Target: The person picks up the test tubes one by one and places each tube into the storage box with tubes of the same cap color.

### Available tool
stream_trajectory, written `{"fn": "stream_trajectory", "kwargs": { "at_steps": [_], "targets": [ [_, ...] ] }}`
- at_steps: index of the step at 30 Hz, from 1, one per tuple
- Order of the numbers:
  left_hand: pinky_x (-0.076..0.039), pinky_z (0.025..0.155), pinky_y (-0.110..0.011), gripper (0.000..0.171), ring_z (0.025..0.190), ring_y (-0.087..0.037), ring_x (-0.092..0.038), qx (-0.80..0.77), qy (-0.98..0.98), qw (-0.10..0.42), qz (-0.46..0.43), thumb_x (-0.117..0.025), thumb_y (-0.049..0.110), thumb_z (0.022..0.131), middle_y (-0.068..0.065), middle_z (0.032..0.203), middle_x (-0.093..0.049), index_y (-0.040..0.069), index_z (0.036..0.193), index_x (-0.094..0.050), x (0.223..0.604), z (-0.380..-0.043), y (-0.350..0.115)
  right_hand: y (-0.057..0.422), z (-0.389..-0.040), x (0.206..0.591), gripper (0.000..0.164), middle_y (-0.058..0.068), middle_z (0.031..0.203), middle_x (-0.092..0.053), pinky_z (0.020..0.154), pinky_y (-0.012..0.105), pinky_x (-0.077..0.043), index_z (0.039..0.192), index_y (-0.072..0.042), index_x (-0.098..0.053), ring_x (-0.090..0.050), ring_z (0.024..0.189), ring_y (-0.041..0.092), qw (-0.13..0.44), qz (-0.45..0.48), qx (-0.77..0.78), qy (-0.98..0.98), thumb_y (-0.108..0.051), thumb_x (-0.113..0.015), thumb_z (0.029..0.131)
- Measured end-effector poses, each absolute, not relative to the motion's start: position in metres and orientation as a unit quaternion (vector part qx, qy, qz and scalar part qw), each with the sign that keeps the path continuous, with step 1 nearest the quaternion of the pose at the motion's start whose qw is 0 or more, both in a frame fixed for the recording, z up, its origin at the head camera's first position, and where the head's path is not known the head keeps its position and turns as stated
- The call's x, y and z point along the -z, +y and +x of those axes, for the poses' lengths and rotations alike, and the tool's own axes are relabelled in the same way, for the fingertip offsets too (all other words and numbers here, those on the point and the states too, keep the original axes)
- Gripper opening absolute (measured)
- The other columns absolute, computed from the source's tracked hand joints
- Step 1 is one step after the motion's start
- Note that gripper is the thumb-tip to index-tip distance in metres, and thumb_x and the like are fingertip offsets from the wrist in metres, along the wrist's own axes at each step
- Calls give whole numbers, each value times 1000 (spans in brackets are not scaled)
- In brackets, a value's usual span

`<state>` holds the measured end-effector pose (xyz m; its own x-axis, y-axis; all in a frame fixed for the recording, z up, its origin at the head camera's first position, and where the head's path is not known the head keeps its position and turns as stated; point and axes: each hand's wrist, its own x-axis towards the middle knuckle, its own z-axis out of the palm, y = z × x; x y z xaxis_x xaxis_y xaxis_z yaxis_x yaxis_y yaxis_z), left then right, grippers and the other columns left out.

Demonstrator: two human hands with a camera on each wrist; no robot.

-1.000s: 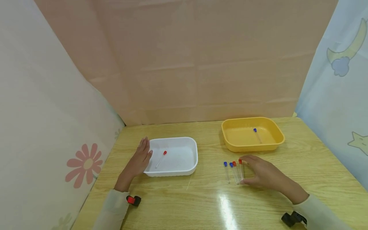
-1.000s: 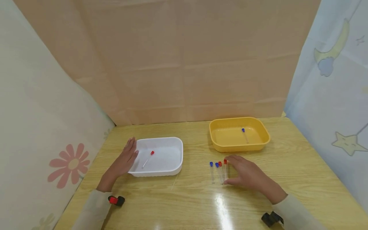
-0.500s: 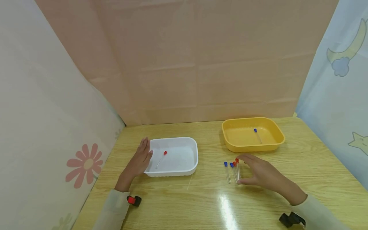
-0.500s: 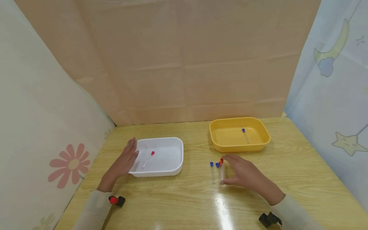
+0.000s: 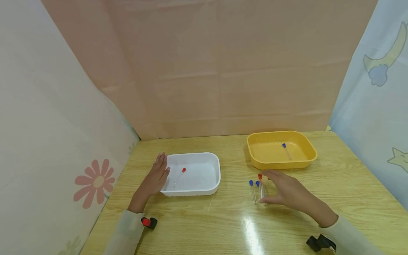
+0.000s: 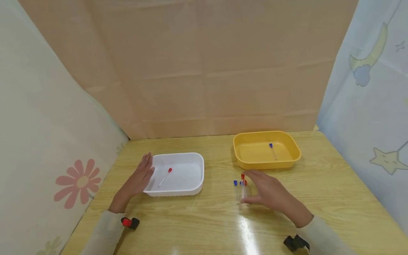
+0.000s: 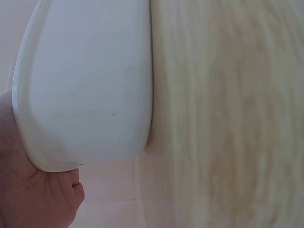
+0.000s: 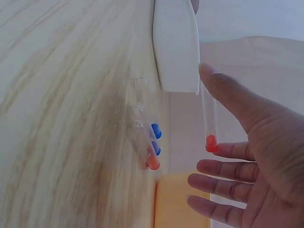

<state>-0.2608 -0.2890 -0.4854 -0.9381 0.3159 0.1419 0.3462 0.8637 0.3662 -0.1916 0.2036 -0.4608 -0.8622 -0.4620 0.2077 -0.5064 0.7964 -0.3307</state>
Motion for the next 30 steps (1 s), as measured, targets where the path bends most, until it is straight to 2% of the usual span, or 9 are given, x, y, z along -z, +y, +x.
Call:
{"fn": "stream_trajectory", "kwargs": {
  "at_steps": [5,12,30],
  "targets": [
    [-12,121,-59,62,154,-43,-2,195,-964,41,-173,-32,26,113,-25,167,-6,-11,157,-10,486,-260,-289,199,-192,458,93,18,135,-61,86,55,-55,143,-6,-55,-66,111,36,59,254,-192,-946,-63,-82,74],
    [-13,121,-59,65,154,-42,-1,188,-966,39,-173,-28,32,113,-25,167,-5,-10,158,-8,487,-261,-290,192,-193,452,95,19,138,-60,88,57,-54,144,-5,-53,-64,114,39,68,261,-196,-943,-63,-82,74],
    [-11,121,-60,63,154,-43,0,196,-964,39,-177,-30,27,113,-22,168,0,-10,158,-7,487,-261,-290,177,-197,447,94,21,144,-55,92,60,-52,147,-6,-51,-58,124,44,71,276,-208,-936,-61,-82,76]
  ]
}}
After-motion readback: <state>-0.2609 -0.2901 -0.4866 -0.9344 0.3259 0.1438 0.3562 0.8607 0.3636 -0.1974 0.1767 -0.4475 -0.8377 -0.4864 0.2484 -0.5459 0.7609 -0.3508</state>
